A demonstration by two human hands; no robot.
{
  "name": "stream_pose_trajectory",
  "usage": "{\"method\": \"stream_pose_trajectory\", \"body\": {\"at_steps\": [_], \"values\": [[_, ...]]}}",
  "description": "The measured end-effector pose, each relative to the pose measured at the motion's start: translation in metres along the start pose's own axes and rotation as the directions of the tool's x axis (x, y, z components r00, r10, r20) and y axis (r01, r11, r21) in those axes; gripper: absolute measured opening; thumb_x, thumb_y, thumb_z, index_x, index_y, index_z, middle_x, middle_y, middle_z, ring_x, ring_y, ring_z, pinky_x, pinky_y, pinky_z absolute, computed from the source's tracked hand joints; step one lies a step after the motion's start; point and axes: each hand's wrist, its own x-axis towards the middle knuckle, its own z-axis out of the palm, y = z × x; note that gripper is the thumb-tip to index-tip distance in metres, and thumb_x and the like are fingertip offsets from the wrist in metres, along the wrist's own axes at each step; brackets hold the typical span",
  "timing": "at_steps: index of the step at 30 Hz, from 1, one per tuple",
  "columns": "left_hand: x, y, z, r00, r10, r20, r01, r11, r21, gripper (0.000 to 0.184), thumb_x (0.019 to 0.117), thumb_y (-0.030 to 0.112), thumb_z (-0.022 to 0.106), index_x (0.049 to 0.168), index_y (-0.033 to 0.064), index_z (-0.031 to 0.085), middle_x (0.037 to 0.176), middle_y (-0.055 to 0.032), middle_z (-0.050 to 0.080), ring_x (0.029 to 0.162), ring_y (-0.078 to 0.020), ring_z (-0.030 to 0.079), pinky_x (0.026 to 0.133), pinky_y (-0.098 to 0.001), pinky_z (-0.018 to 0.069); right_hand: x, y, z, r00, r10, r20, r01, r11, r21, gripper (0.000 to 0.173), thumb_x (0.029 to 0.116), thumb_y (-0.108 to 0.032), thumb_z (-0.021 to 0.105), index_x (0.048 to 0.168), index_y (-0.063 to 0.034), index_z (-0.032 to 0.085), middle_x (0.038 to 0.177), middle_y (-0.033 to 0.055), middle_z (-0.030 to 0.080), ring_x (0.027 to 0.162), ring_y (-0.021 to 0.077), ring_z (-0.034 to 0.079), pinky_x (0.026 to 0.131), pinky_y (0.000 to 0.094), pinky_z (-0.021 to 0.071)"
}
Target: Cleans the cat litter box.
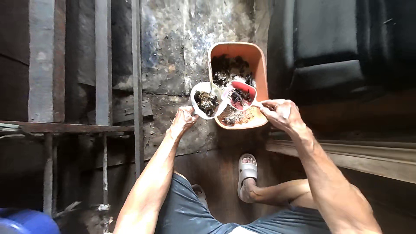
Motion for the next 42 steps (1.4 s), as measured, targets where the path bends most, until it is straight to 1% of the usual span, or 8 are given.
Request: {"method": "stream_pose_trajectory", "body": {"at_steps": [3,8,15,18,24,29,35,42], "values": [[0.002,0.012,0.003,0.999,-0.006,0.037,0.004,0.999,0.039,0.021,0.0965,0.023,0.069,0.096,0.0034,0.075,0.091,-0.0160,0.074,0.090,-0.0321,0.072,0.087,-0.0562,0.0556,0.033,-0.039,-0.028,0.988,-0.038,0.150,0.074,0.966,-0.247,0.027,0.0976,-0.035,0.058,0.107,-0.0194,0.078,0.099,0.0138,0.075,0.097,0.0389,0.070,0.077,0.0656,0.0512],[0.003,0.029,0.003,0.995,-0.009,0.100,0.000,0.996,0.088,0.023,0.0966,0.023,0.068,0.095,0.0009,0.074,0.094,-0.0191,0.073,0.095,-0.0359,0.072,0.090,-0.0576,0.0545,0.051,-0.107,-0.046,0.961,-0.172,0.218,0.262,0.818,-0.511,0.025,0.0929,-0.031,0.061,0.081,-0.0106,0.068,0.079,0.0133,0.067,0.083,0.0345,0.069,0.065,0.0545,0.0482],[0.007,0.032,0.009,0.995,0.013,0.101,-0.019,0.998,0.065,0.025,0.0973,0.024,0.066,0.093,0.0003,0.073,0.091,-0.0190,0.073,0.092,-0.0359,0.072,0.087,-0.0576,0.0549,0.052,-0.146,-0.076,0.951,-0.138,0.277,0.281,0.760,-0.586,0.025,0.0868,-0.028,0.069,0.074,-0.0082,0.062,0.075,0.0144,0.063,0.079,0.0361,0.066,0.062,0.0542,0.0444],[0.008,0.029,0.009,0.997,0.031,0.069,-0.033,0.999,0.030,0.024,0.0972,0.022,0.066,0.097,-0.0001,0.074,0.092,-0.0189,0.073,0.092,-0.0346,0.072,0.088,-0.0564,0.0548,0.060,-0.127,-0.085,0.968,-0.018,0.250,0.156,0.824,-0.544,0.027,0.0881,-0.035,0.068,0.083,-0.0092,0.070,0.084,0.0198,0.068,0.087,0.0435,0.068,0.064,0.0639,0.0476],[0.009,0.017,0.007,1.000,0.024,0.019,-0.023,0.999,-0.040,0.024,0.0959,0.024,0.069,0.097,0.0007,0.074,0.092,-0.0180,0.073,0.089,-0.0319,0.072,0.086,-0.0566,0.0544,0.047,-0.054,-0.079,0.976,0.084,0.202,-0.029,0.964,-0.264,0.034,0.0926,-0.047,0.062,0.102,-0.0192,0.079,0.101,0.0163,0.072,0.100,0.0404,0.067,0.079,0.0684,0.0479],[0.010,0.008,0.000,0.996,0.054,-0.067,-0.059,0.995,-0.074,0.025,0.0953,0.025,0.069,0.099,0.0010,0.075,0.091,-0.0170,0.073,0.088,-0.0275,0.071,0.084,-0.0528,0.0540,0.019,0.002,-0.053,0.984,0.118,0.132,-0.116,0.993,-0.025,0.030,0.0964,-0.041,0.059,0.104,-0.0197,0.079,0.096,0.0115,0.074,0.092,0.0339,0.070,0.078,0.0656,0.0506],[0.007,0.006,-0.012,0.993,-0.006,-0.115,-0.003,0.997,-0.075,0.026,0.0962,0.026,0.067,0.098,0.0017,0.074,0.091,-0.0154,0.072,0.087,-0.0236,0.070,0.084,-0.0502,0.0540,0.033,0.041,0.004,0.918,0.314,0.242,-0.220,0.912,-0.346,0.029,0.0923,-0.036,0.063,0.104,-0.0133,0.077,0.105,0.0223,0.072,0.103,0.0455,0.067,0.078,0.0701,0.0488],[-0.018,0.004,-0.031,0.988,-0.005,-0.156,0.001,1.000,-0.026,0.025,0.0951,0.028,0.069,0.095,0.0030,0.072,0.083,-0.0114,0.070,0.076,-0.0171,0.067,0.075,-0.0451,0.0527,0.066,0.092,0.084,0.904,0.213,0.371,-0.018,0.886,-0.463,0.030,0.0912,-0.032,0.065,0.093,-0.0031,0.073,0.098,0.0248,0.071,0.098,0.0457,0.068,0.075,0.0662,0.0499]]}}
